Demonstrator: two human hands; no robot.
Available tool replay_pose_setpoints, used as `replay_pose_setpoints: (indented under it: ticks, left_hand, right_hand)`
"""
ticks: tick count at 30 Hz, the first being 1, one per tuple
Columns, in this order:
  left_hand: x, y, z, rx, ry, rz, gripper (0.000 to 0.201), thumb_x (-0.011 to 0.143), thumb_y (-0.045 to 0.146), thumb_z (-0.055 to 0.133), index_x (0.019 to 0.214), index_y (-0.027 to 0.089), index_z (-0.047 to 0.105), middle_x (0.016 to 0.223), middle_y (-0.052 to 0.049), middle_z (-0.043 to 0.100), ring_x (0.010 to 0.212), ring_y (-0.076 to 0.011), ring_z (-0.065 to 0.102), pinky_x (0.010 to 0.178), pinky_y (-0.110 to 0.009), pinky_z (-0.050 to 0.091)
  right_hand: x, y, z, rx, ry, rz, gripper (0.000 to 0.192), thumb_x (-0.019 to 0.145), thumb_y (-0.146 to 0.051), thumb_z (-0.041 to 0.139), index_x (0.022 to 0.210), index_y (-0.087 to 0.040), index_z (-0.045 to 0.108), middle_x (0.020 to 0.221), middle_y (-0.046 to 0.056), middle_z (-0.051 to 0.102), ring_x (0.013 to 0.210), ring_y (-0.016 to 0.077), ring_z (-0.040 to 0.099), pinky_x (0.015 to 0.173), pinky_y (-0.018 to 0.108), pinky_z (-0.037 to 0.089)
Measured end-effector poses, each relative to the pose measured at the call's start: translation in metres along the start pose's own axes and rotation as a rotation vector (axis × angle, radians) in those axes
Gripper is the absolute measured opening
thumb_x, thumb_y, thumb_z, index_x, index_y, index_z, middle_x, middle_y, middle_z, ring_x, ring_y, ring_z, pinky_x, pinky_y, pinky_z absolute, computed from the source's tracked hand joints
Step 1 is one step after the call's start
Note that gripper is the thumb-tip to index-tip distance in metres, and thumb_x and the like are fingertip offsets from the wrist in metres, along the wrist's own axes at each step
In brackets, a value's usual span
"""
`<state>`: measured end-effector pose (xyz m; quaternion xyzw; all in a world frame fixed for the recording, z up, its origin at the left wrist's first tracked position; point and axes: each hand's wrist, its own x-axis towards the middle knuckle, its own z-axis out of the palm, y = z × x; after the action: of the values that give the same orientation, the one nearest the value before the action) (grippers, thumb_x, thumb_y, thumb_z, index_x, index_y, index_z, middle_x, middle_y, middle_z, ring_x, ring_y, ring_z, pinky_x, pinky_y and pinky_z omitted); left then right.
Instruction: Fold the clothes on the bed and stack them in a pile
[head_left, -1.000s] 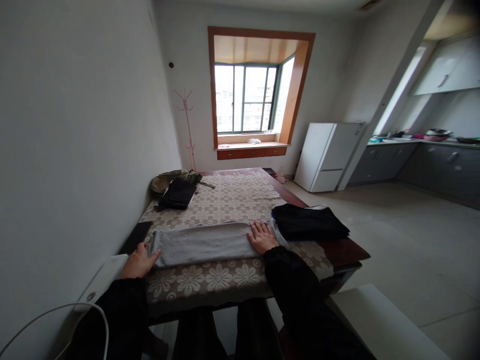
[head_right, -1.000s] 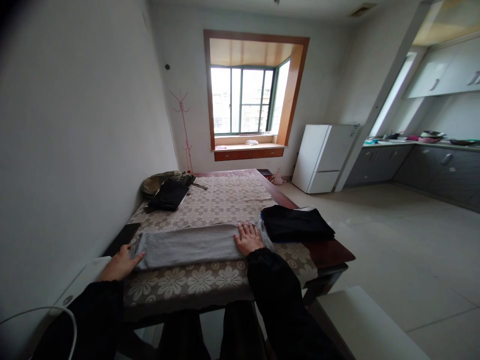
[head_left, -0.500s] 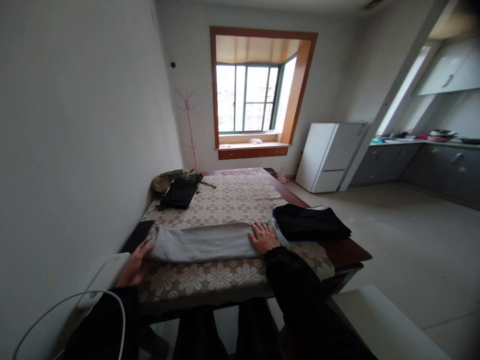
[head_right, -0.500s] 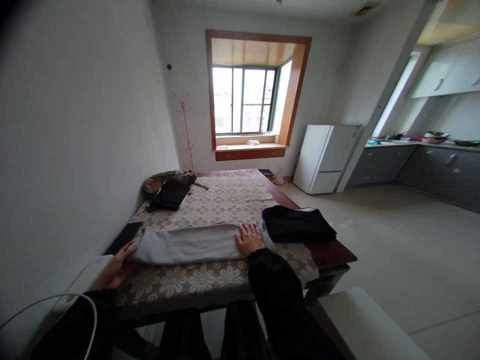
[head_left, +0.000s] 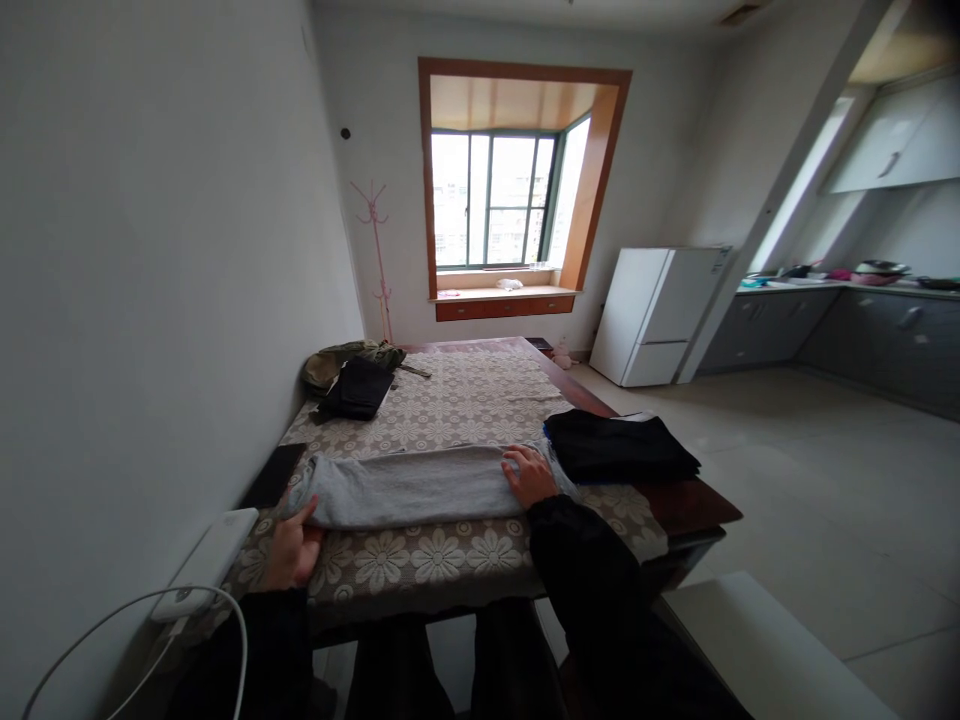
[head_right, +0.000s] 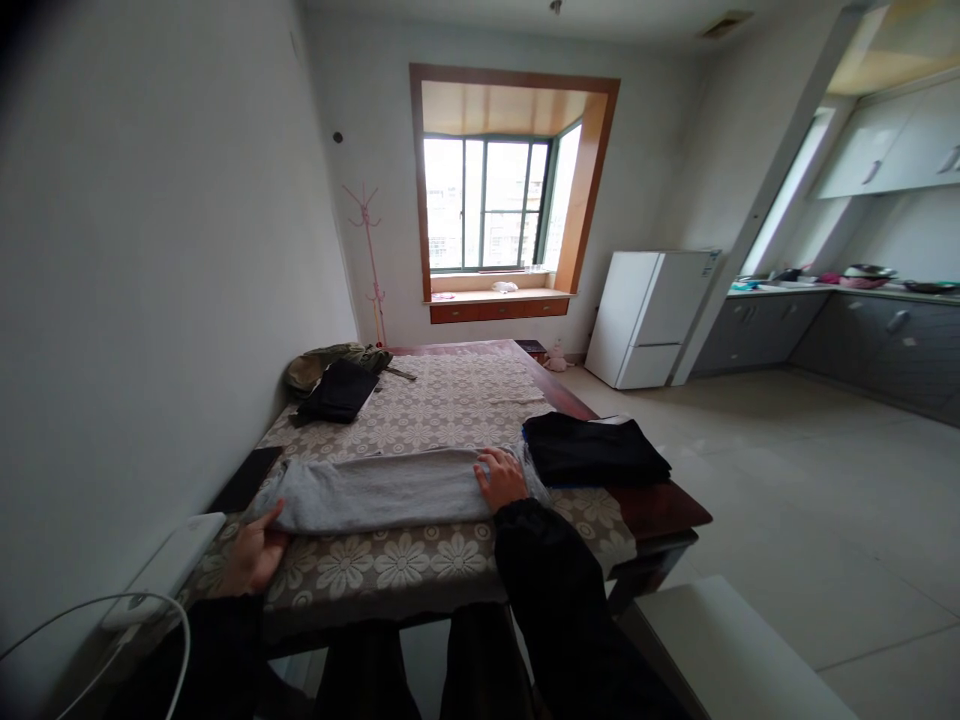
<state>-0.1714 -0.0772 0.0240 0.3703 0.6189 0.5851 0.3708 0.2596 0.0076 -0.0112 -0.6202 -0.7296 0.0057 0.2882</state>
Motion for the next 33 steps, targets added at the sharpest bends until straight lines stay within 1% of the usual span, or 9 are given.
replay_pose_setpoints:
  ticks: [7,11,15,18,21,25,28,31,33]
  left_hand:
    - [0.012,0.007,-0.008,-0.033,0.122,0.052,0.056,0.093,0.029,0.046,0.15,0.032,0.046,0.133,-0.008,0.069,0.123,-0.026,0.067,0.096,-0.041,0.062]
    - [0.018,0.03,-0.023,-0.295,0.249,0.063,0.065,0.085,0.02,0.058,0.149,0.03,0.046,0.134,-0.005,0.068,0.129,-0.0241,0.062,0.103,-0.039,0.058]
    - [0.021,0.052,-0.028,-0.284,0.312,0.131,0.064,0.086,0.02,0.058,0.149,0.026,0.045,0.134,-0.007,0.068,0.131,-0.0266,0.06,0.105,-0.044,0.056]
    - [0.017,0.066,-0.009,-0.198,0.326,0.218,0.06,0.091,0.022,0.056,0.15,0.021,0.043,0.139,-0.008,0.065,0.131,-0.0284,0.059,0.109,-0.049,0.052]
    - [0.004,0.082,0.034,-0.009,0.306,0.366,0.058,0.096,0.029,0.053,0.152,0.018,0.041,0.147,-0.01,0.06,0.134,-0.0284,0.057,0.113,-0.047,0.048]
    - [-0.032,0.094,0.11,0.19,0.053,0.592,0.055,0.098,0.034,0.054,0.149,0.016,0.049,0.146,-0.012,0.06,0.133,-0.0281,0.059,0.116,-0.048,0.045]
    - [-0.063,0.088,0.157,0.357,-0.351,0.73,0.052,0.099,0.033,0.054,0.15,0.023,0.051,0.15,-0.011,0.058,0.14,-0.0265,0.053,0.12,-0.046,0.041]
    - [-0.086,0.07,0.176,0.513,-0.713,0.928,0.05,0.099,0.032,0.058,0.149,0.029,0.052,0.158,-0.007,0.051,0.149,-0.025,0.043,0.127,-0.051,0.03]
    - [-0.096,0.054,0.172,0.543,-0.794,0.99,0.046,0.099,0.029,0.058,0.145,0.03,0.055,0.157,-0.004,0.053,0.148,-0.0234,0.044,0.128,-0.052,0.028]
  right_hand:
    - [-0.008,-0.001,-0.024,0.203,0.18,-0.039,0.046,0.102,-0.038,0.032,0.11,-0.023,0.075,0.128,0.01,0.071,0.126,0.0259,0.06,0.114,0.044,0.041]
    - [-0.016,0.0,-0.031,0.647,0.188,0.086,0.045,0.098,-0.054,0.041,0.11,-0.024,0.072,0.12,0.012,0.073,0.116,0.029,0.066,0.098,0.044,0.054]
    - [-0.02,-0.005,-0.029,1.131,0.04,0.21,0.047,0.089,-0.062,0.056,0.113,-0.023,0.067,0.117,0.013,0.073,0.097,0.0289,0.072,0.081,0.045,0.059]
    - [-0.019,-0.015,-0.034,1.315,-0.107,0.249,0.049,0.091,-0.062,0.055,0.119,-0.023,0.064,0.124,0.015,0.071,0.099,0.029,0.073,0.085,0.048,0.059]
    - [-0.015,-0.031,-0.045,1.36,-0.302,0.265,0.055,0.099,-0.063,0.036,0.129,-0.023,0.058,0.135,0.016,0.067,0.11,0.0294,0.072,0.093,0.051,0.057]
    - [-0.007,-0.056,-0.053,1.409,-0.51,0.286,0.063,0.102,-0.065,0.019,0.136,-0.023,0.052,0.145,0.016,0.061,0.117,0.028,0.07,0.098,0.049,0.056]
    - [-0.003,-0.069,-0.044,1.514,-0.568,0.315,0.067,0.1,-0.072,0.021,0.136,-0.024,0.051,0.14,0.014,0.064,0.114,0.028,0.07,0.096,0.049,0.056]
    - [-0.003,-0.073,-0.025,1.496,-0.512,0.402,0.062,0.093,-0.076,0.04,0.12,-0.024,0.061,0.117,0.009,0.074,0.11,0.0279,0.07,0.095,0.045,0.055]
    - [-0.003,-0.071,-0.011,1.442,-0.429,0.459,0.048,0.083,-0.068,0.064,0.106,-0.026,0.064,0.1,0.005,0.075,0.104,0.028,0.069,0.095,0.044,0.054]
